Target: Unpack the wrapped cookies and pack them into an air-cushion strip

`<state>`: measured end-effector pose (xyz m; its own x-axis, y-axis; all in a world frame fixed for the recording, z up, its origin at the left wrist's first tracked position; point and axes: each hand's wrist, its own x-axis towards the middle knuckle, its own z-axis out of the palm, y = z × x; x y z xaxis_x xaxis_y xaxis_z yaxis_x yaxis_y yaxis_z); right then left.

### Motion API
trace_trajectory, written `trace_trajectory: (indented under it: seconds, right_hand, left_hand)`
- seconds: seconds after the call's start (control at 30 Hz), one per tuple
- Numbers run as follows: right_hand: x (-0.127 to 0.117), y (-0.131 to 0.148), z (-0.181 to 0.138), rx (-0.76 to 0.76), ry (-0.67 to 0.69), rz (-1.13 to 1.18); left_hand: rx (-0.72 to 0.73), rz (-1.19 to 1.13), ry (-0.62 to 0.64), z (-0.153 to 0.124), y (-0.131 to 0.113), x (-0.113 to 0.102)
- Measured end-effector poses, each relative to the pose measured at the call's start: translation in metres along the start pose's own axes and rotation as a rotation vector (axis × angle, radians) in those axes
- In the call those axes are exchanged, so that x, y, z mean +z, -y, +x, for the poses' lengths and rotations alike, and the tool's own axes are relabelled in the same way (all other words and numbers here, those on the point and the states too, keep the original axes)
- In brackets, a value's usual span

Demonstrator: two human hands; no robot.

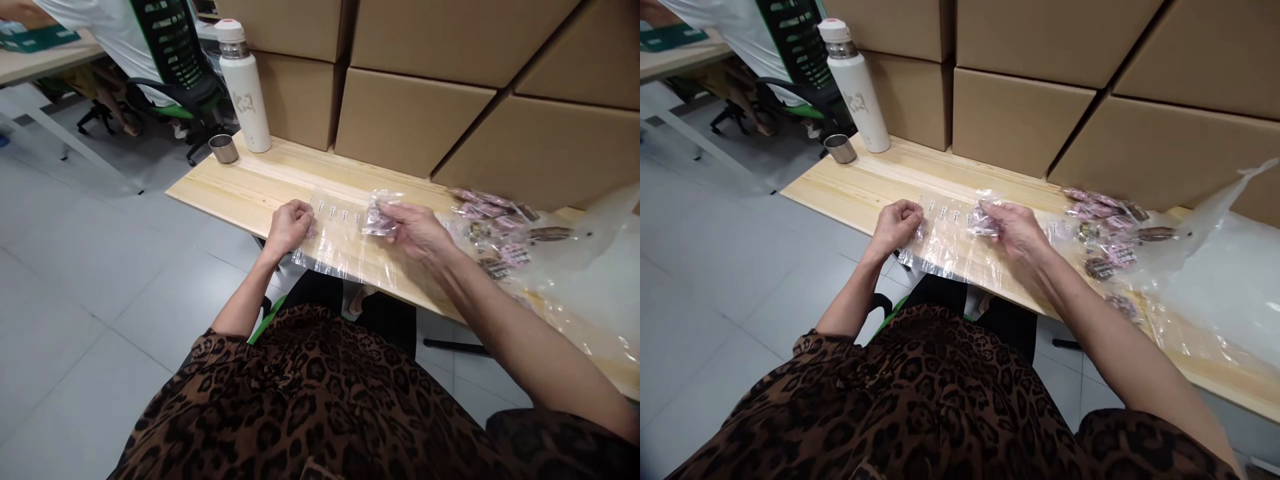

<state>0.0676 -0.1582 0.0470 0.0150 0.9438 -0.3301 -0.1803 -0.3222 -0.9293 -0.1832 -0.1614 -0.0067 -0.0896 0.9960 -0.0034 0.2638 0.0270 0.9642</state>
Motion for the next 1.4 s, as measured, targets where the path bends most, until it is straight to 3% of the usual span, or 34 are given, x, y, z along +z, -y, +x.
trace_trajectory:
  seconds: [0.17, 0.37, 0.57, 0.7, 0.87, 1.03, 1.17, 1.23, 1.3, 1.4]
  right_hand:
    - [0.025, -0.014, 0.019, 0.072, -0.009, -0.083]
    - [0.032, -0.02, 0.026, 0.122, 0.063, -0.123]
    - [0.039, -0.022, 0.024, 0.124, 0.026, -0.175]
    - [0.042, -0.017, 0.02, 0.111, 0.016, -0.223]
    - [0.042, -0.017, 0.016, 0.099, -0.05, -0.235]
    - [0.039, -0.019, 0.006, 0.057, 0.063, -0.022]
    - [0.029, -0.02, 0.006, 0.132, 0.101, 0.085]
    - [0.023, -0.022, 0.01, 0.174, 0.123, 0.122]
    - [0.017, -0.024, 0.014, 0.194, 0.154, 0.16]
    - [0.013, -0.022, 0.016, 0.187, 0.203, 0.179]
  left_hand:
    - [-0.037, -0.065, 0.031, -0.005, -0.007, 0.0]
    - [-0.175, -0.355, 0.126, -0.007, -0.016, 0.003]
    - [-0.304, -0.617, 0.223, -0.005, -0.026, 0.011]
    - [-0.323, -0.652, 0.288, -0.003, -0.027, 0.019]
    - [-0.277, -0.633, 0.183, -0.001, -0.023, 0.036]
    - [-0.183, -0.55, 0.194, 0.002, -0.02, 0.053]
    - [-0.051, -0.466, 0.131, 0.002, -0.02, 0.061]
    - [0.0, -0.47, 0.158, 0.0, -0.021, 0.062]
    - [-0.04, -0.509, 0.246, -0.001, -0.024, 0.061]
    - [-0.218, -0.577, 0.32, -0.001, -0.029, 0.057]
